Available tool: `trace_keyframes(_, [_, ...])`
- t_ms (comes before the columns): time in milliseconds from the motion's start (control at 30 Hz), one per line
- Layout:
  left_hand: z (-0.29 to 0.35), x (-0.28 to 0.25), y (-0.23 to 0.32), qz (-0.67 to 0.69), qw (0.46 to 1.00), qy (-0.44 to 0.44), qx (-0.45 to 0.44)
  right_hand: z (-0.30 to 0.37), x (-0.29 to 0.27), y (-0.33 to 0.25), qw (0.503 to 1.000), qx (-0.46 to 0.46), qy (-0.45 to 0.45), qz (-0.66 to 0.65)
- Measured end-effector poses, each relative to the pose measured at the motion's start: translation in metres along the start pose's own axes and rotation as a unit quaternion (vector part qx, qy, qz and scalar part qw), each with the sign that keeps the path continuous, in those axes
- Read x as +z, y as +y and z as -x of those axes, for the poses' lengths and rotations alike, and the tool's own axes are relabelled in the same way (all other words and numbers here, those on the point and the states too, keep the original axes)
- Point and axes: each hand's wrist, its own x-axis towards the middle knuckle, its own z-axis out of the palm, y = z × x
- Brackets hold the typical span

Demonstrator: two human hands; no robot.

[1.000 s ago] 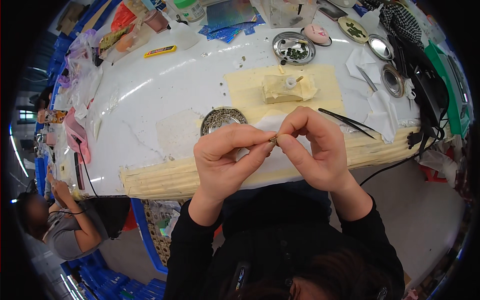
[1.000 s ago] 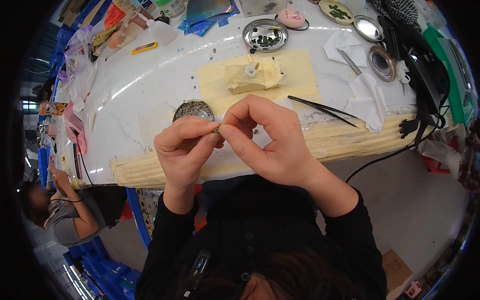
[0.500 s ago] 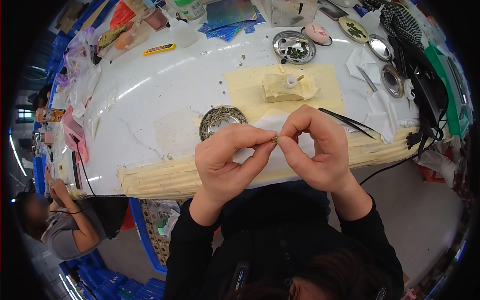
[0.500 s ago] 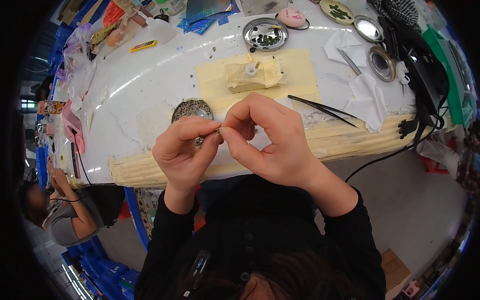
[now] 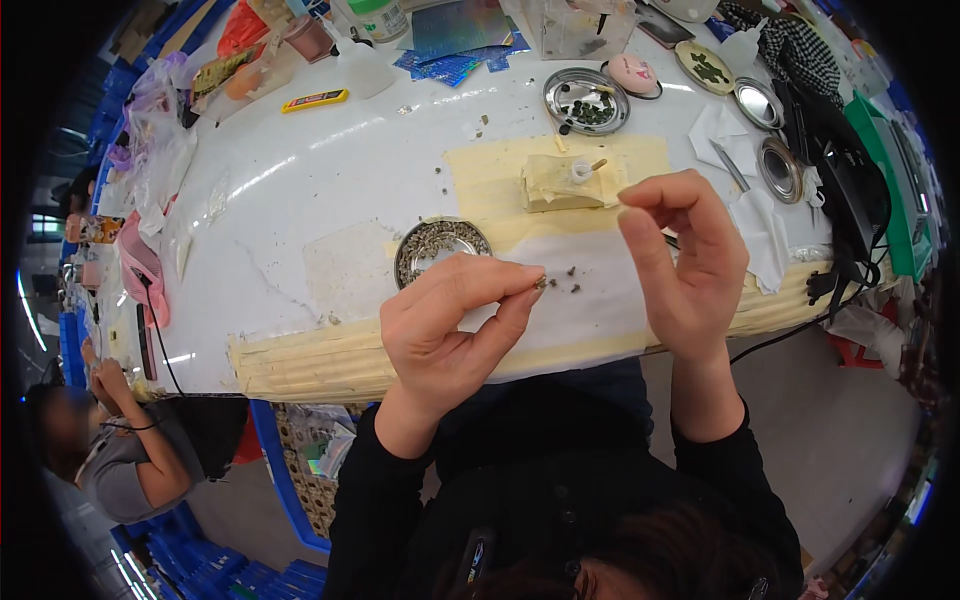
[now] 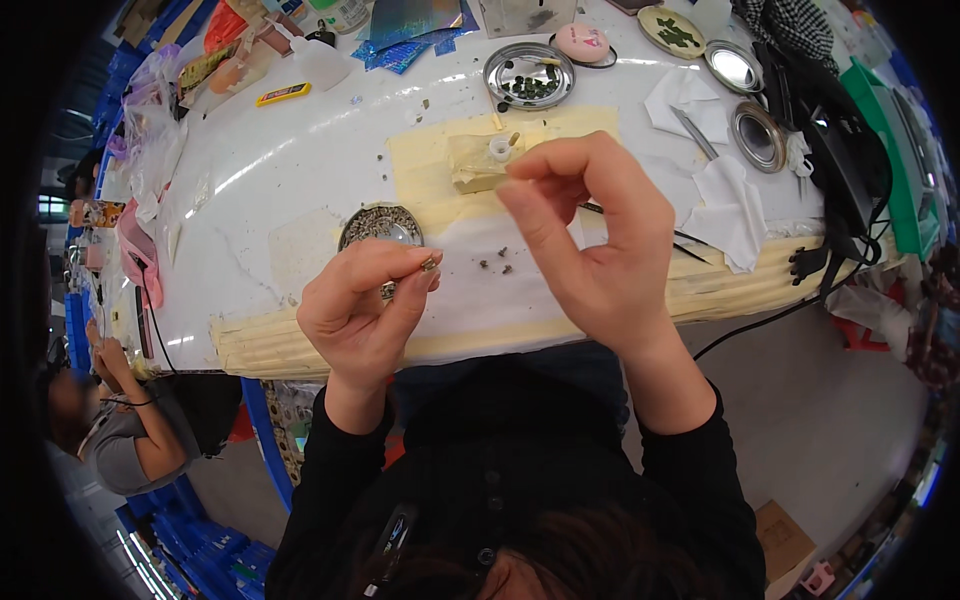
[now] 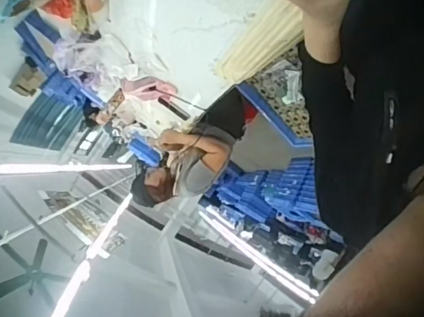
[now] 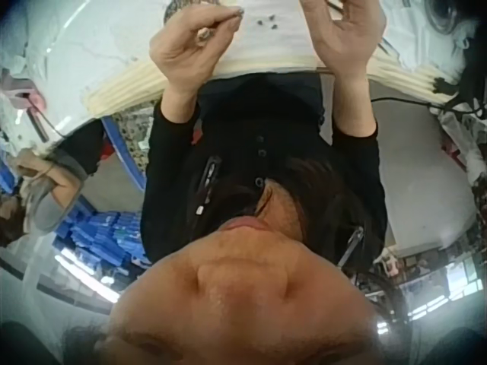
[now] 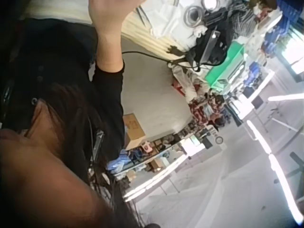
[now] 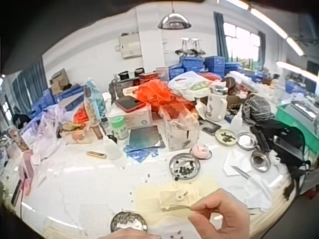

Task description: The recorder is assembling small metal and plastic components into a unit at a factory workbench.

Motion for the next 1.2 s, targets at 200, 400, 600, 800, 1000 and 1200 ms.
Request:
trace_keyframes(200, [0.0, 0.0, -0.001, 0.01, 1.0, 0.005, -0.011, -0.023, -0.008, 0.01, 0.964, -0.042, -0.031, 0.259])
trace_keyframes(400, [0.0, 0.0, 0.0, 0.028, 0.999, 0.009, -0.031, -0.025, 0.001, 0.015, 0.975, -0.037, -0.042, 0.217])
trace_keyframes(600, [0.0, 0.001, -0.001, 0.038, 0.998, 0.013, -0.047, -0.025, -0.004, -0.001, 0.965, -0.129, 0.046, 0.224])
trace_keyframes(800, [0.001, 0.002, 0.0, 0.051, 0.997, 0.013, -0.055, -0.001, -0.003, -0.019, 0.998, -0.014, -0.046, -0.045])
trace_keyframes(1000, [0.0, 0.003, 0.0, 0.049, 0.997, 0.01, -0.054, 0.008, 0.014, -0.021, 0.976, 0.057, -0.086, -0.192])
trace_keyframes(1200, [0.001, 0.003, -0.001, 0.043, 0.998, 0.009, -0.054, 0.009, 0.014, -0.019, 0.981, 0.044, -0.095, -0.164])
